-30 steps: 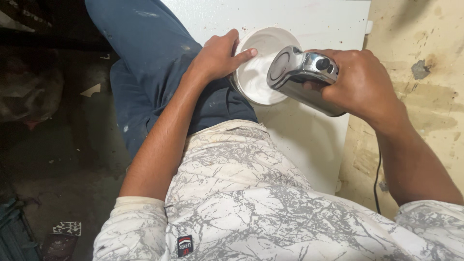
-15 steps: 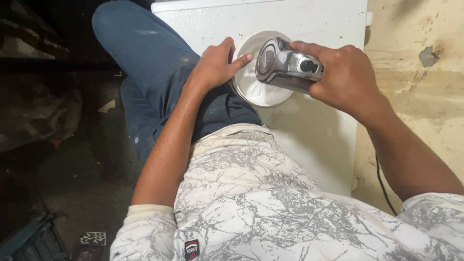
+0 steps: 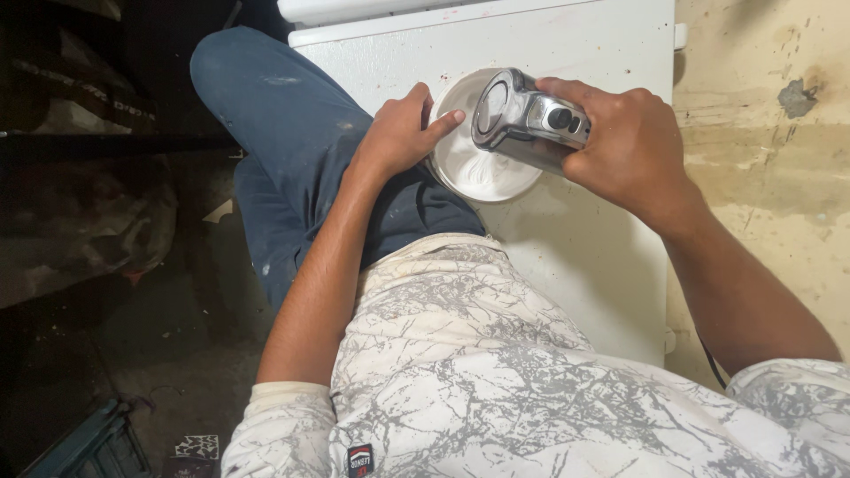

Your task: The person mixes white liquid in a bucket using an electric handheld mixer.

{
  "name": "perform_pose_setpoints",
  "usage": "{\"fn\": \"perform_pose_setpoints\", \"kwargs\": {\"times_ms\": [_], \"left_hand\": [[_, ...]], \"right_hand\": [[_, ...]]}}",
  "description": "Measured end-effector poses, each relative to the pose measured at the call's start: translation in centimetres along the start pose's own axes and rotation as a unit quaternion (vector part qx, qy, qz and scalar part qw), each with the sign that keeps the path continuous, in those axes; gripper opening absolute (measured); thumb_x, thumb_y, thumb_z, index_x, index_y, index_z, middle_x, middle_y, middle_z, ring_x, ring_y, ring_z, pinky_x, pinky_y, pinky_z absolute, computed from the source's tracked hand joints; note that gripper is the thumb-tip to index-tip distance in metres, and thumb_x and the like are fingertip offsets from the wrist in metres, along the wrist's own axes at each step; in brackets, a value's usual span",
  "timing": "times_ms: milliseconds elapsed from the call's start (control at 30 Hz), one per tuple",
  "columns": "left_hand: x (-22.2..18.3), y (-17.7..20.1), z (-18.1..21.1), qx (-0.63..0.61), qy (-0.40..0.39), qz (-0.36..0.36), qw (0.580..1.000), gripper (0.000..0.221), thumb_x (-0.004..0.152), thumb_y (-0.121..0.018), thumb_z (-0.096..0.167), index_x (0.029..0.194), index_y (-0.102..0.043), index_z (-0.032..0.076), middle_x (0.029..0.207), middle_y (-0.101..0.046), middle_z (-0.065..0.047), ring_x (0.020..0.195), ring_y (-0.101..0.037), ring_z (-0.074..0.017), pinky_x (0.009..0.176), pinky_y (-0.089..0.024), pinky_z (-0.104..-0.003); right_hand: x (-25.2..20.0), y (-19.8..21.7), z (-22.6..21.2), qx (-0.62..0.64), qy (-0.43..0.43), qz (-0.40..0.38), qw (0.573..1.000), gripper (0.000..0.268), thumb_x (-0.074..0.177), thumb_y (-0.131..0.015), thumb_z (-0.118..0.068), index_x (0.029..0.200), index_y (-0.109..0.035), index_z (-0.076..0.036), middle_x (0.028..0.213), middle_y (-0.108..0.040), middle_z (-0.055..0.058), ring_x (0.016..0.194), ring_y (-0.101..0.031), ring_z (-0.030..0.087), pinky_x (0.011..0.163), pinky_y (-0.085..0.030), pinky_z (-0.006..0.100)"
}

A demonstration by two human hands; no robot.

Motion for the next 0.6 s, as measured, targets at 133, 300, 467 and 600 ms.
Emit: {"fn": "perform_pose_setpoints", "kwargs": {"times_ms": [133,300,467,600], "left_hand": [[-0.1,0.2,0.3,0.008,-0.006,0.002,1.000,0.062,0.092,-0.065,0.061,0.099,-0.062,0.000,0.072,-0.068,-0.018,0.066,-0.069,-0.0325,0.062,-0.053,-0.046],[-0.2,0.6,0.6,-0.004,-0.009,0.009,1.000,0.059,0.092,-0.067,0.060,0.097,-0.061,0.001,0.070,-0.068,-0.018,0.064,-0.068,-0.0328,0.062,-0.053,-0.046],[-0.2,0.6,0.7,-0.004,-0.005,0.006,1.000,0.057,0.092,-0.067,0.058,0.095,-0.060,0.002,0.070,-0.067,-0.019,0.064,-0.067,-0.0331,0.062,-0.052,-0.046],[-0.1,0.6,0.7,-0.009,0.002,0.004,1.000,0.056,0.092,-0.067,0.058,0.095,-0.060,0.002,0.070,-0.068,-0.018,0.064,-0.068,-0.0325,0.061,-0.052,-0.046]], "right_hand": [[-0.1,0.3,0.0,0.001,-0.031,-0.005,0.999,0.052,0.079,-0.084,-0.023,0.130,-0.075,-0.019,0.073,-0.069,0.017,0.064,-0.068,0.035,0.063,-0.053,0.042],[0.1,0.5,0.1,0.011,-0.058,-0.006,0.998,0.052,0.079,-0.085,-0.024,0.129,-0.075,-0.020,0.072,-0.070,0.016,0.063,-0.068,0.033,0.062,-0.053,0.042],[0.6,0.9,0.3,0.054,-0.074,0.000,0.996,0.048,0.080,-0.084,-0.024,0.127,-0.075,-0.018,0.081,-0.073,0.014,0.068,-0.070,0.031,0.064,-0.054,0.039],[1.1,0.9,0.5,0.070,-0.083,-0.003,0.994,0.047,0.079,-0.083,-0.021,0.126,-0.076,-0.018,0.086,-0.075,0.012,0.072,-0.072,0.029,0.066,-0.055,0.037]]}}
Point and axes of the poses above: each hand's wrist, its own x-axis towards the middle knuckle, its own y-axis out of the back of the hand, z = x × y, the point moved 6 cm from there along x, towards the middle knuckle
